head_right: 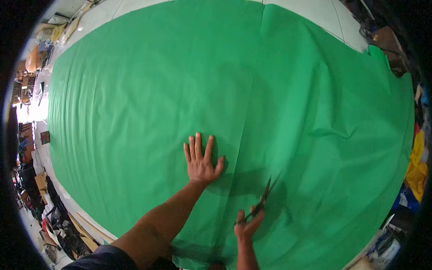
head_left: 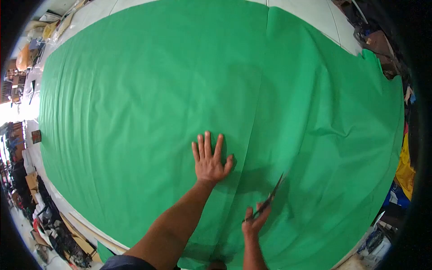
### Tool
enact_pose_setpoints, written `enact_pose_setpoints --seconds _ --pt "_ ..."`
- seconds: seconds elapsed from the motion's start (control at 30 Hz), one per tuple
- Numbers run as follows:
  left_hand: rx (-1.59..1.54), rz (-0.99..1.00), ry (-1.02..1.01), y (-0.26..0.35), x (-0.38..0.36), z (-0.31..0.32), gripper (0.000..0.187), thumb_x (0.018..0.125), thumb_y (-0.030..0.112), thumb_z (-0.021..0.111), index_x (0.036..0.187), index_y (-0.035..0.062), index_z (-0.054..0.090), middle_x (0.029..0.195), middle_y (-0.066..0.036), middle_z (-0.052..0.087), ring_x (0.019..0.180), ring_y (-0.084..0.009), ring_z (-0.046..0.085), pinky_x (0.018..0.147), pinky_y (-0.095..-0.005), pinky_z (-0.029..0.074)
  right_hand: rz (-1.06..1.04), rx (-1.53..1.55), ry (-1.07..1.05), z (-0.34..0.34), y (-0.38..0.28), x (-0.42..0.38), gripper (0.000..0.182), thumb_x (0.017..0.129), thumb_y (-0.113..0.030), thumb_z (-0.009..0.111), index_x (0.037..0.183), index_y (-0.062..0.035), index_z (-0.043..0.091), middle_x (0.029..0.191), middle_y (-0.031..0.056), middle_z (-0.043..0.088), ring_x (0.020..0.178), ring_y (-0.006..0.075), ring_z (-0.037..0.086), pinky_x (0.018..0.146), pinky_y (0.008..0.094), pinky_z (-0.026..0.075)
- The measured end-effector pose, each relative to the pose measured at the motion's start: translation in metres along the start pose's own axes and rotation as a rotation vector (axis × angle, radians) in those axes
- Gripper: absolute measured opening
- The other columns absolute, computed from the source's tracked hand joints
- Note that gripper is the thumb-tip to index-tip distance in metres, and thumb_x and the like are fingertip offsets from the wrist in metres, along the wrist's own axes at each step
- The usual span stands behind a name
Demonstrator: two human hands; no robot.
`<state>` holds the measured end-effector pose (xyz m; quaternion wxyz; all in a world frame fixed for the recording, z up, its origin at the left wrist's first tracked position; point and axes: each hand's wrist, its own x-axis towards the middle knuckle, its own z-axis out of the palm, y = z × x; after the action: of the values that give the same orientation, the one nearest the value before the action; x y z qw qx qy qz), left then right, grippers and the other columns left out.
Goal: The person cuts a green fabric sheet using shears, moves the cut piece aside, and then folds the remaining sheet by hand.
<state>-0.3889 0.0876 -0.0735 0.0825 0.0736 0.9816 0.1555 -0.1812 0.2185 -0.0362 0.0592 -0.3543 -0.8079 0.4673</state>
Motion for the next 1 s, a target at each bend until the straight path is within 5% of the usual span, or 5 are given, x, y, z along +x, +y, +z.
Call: enact_pose_setpoints --seconds 0.17,0.6,0.73,0.93,1.0 --pt "0.011 0.04 0.101 0.004 -0.001 0.004 0.07 0.084 0.045 0.055 0.144 0.0148 0.035 0.15 -0.023 0.023 0.14 -0.0419 0.019 0.113 -0.0565 0.011 0.128 -0.545 0.141 -0.032 0.081 -0.142 0.073 0.086 -0.039 0.065 0.129 0.0103 0.032 0.12 0.0244 0.045 0.112 0.0388 0.044 0.097 0.0493 0.033" --pt "-0.299 0.149 0.052 -0.031 -0.001 0.001 0.073 0.087 0.055 0.051 0.144 0.0117 0.035 0.149 -0.022 0.027 0.139 -0.0396 0.021 0.114 -0.0502 0.016 -0.178 -0.571 0.53 -0.009 0.122 -0.141 0.067 0.083 -0.043 0.066 0.126 0.0017 0.041 0.121 0.02 0.051 0.115 0.0388 0.045 0.098 0.0518 0.031" --pt "-0.441 0.301 0.301 -0.071 -0.123 -0.063 0.051 0.086 0.03 0.065 0.127 0.0043 0.048 0.129 -0.022 0.049 0.12 -0.0395 0.045 0.101 -0.0462 0.037 -0.119 -0.569 0.513 -0.011 0.128 -0.152 0.072 0.08 -0.045 0.069 0.126 0.0031 0.042 0.123 0.0201 0.05 0.116 0.0392 0.044 0.099 0.052 0.031" --pt "-0.398 0.284 0.108 -0.2 -0.448 -0.134 0.025 0.078 0.013 0.063 0.103 0.0063 0.061 0.092 -0.016 0.057 0.09 -0.0359 0.055 0.078 -0.043 0.046 -0.084 -0.284 0.484 -0.085 0.109 -0.227 0.063 0.08 -0.042 0.072 0.12 0.0012 0.05 0.112 0.0205 0.058 0.104 0.0398 0.054 0.095 0.0502 0.035" --pt "-0.404 0.223 -0.043 -0.248 -0.516 -0.142 0.021 0.079 0.013 0.063 0.099 0.006 0.064 0.09 -0.015 0.058 0.089 -0.0356 0.056 0.078 -0.0426 0.047 -0.055 -0.201 0.468 -0.127 0.13 -0.299 0.043 0.084 -0.035 0.072 0.103 -0.0005 0.056 0.084 0.012 0.061 0.075 0.0264 0.058 0.07 0.0376 0.047"
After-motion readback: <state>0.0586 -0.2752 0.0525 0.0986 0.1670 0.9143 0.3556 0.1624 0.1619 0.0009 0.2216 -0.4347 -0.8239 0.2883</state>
